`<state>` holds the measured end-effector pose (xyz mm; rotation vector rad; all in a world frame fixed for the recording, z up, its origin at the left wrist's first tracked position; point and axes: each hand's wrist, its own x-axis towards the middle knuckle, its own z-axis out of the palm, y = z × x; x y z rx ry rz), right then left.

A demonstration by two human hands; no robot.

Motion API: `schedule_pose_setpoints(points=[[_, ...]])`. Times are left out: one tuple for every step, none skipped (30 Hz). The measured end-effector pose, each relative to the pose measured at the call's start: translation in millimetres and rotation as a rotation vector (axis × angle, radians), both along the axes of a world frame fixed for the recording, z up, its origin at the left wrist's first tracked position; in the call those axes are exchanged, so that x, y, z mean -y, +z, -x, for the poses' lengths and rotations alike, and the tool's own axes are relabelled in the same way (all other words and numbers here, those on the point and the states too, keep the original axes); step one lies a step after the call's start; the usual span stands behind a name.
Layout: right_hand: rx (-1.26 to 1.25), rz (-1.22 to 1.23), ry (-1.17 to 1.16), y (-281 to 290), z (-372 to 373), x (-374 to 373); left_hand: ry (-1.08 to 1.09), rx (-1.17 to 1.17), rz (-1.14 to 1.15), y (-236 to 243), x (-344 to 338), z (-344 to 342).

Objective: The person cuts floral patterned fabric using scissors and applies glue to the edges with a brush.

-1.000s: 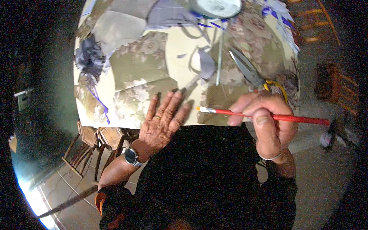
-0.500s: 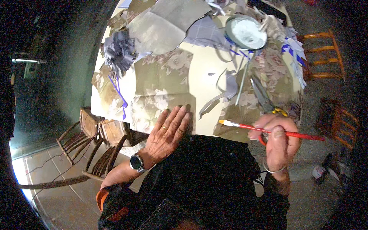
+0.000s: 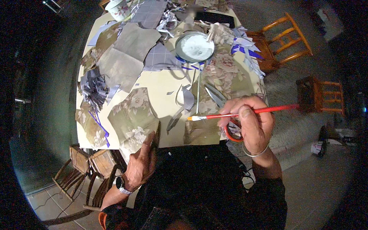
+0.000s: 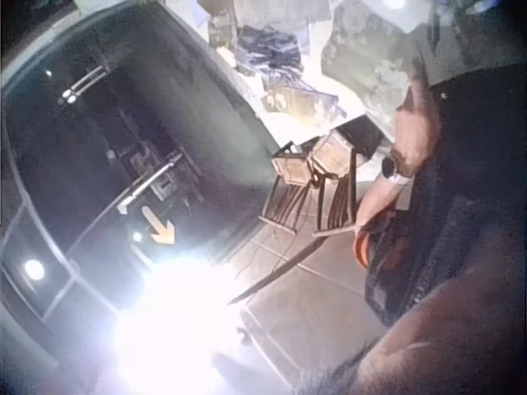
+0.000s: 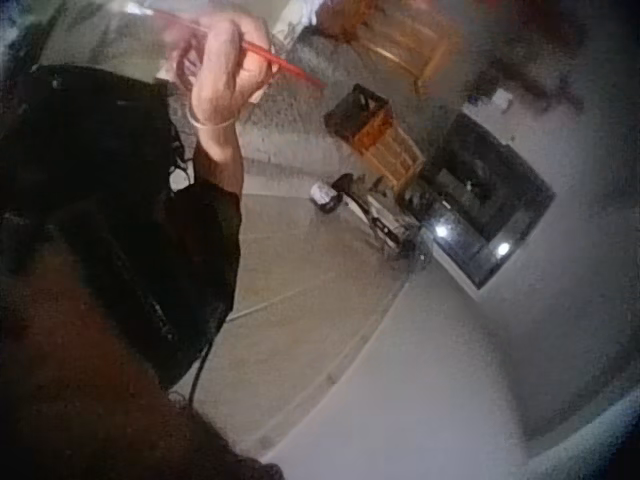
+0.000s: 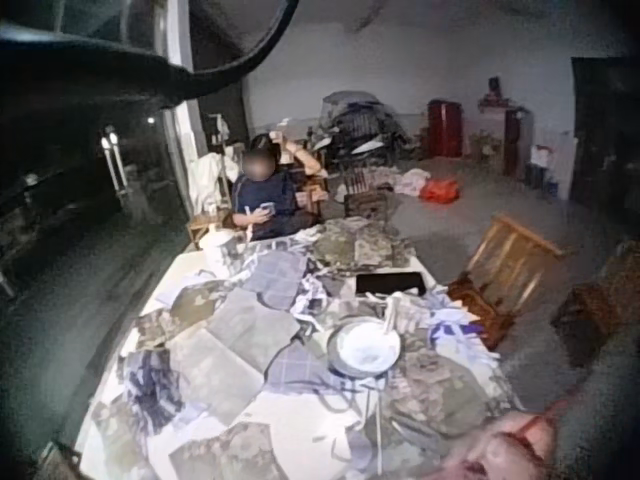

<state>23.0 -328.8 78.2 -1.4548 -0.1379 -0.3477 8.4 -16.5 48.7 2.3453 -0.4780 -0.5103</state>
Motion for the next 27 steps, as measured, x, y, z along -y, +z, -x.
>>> schedule_pose_setpoints(points=[[-0.009,-0.006,-0.004,-2,0,4,0.074,-0.108,0.061,2,4,-2],[-0.011,-0.026,-0.012,-3,-1,6,0.093,-0.07,0.158,0,7,-6],[-0.011,-0.049,-0.022,-2,-3,9,0.109,-0.031,0.254,1,10,-11],[-0.011,-0.071,-0.03,-2,-5,12,0.127,0.007,0.351,2,14,-17],[-0.024,-0.131,-0.063,-3,-7,15,0.181,-0.069,0.419,8,16,-21],[-0.028,-0.145,-0.078,-4,-11,19,0.24,-0.14,0.487,15,17,-26],[-0.033,-0.158,-0.093,-5,-15,23,0.283,-0.195,0.51,21,15,-29],[-0.037,-0.172,-0.106,-7,-20,29,0.327,-0.25,0.534,26,11,-32],[-0.056,-0.179,-0.144,-10,-24,35,0.321,-0.094,0.568,23,9,-35],[-0.05,-0.153,-0.163,-13,-32,38,0.492,-0.308,0.713,38,11,-34],[-0.044,-0.127,-0.182,-17,-42,40,0.508,-0.258,0.763,43,11,-33],[-0.038,-0.104,-0.199,-20,-53,43,0.525,-0.206,0.812,47,9,-31],[-0.043,-0.087,-0.169,-26,-63,47,0.479,-0.19,0.907,50,4,-27],[-0.059,-0.075,-0.145,-29,-74,49,0.484,-0.133,1.019,58,10,-22],[-0.061,-0.054,-0.146,-35,-84,48,0.464,-0.033,0.924,64,9,-16],[-0.059,-0.026,-0.145,-38,-93,45,0.443,0.068,0.835,70,3,-7],[-0.037,0.016,-0.13,-41,-100,43,0.512,0.196,0.549,72,-4,2],[-0.021,0.056,-0.117,-46,-108,43,0.431,0.428,0.302,77,-12,4],[-0.004,0.098,-0.106,-51,-114,44,0.374,0.582,0.135,85,-11,6],[-0.002,0.129,-0.11,-58,-121,45,0.313,0.731,-0.033,89,-10,6],[0.0,0.156,-0.105,-65,-128,44,0.346,0.723,0.083,88,-12,8],[0.001,0.184,-0.102,-69,-133,43,0.376,0.711,0.008,94,-14,11],[-0.032,0.212,-0.102,-70,-137,42,0.479,0.602,0.044,96,-14,11],[-0.032,0.267,-0.112,-72,-140,43,0.585,0.49,0.077,100,-14,12],[-0.033,0.325,-0.124,-73,-141,44,0.676,0.431,0.11,114,0,2],[-0.034,0.383,-0.138,-75,-142,46,0.718,0.413,0.151,101,-16,-3],[-0.036,0.386,-0.14,-77,-144,46,0.758,0.375,0.219,106,-18,-9]])
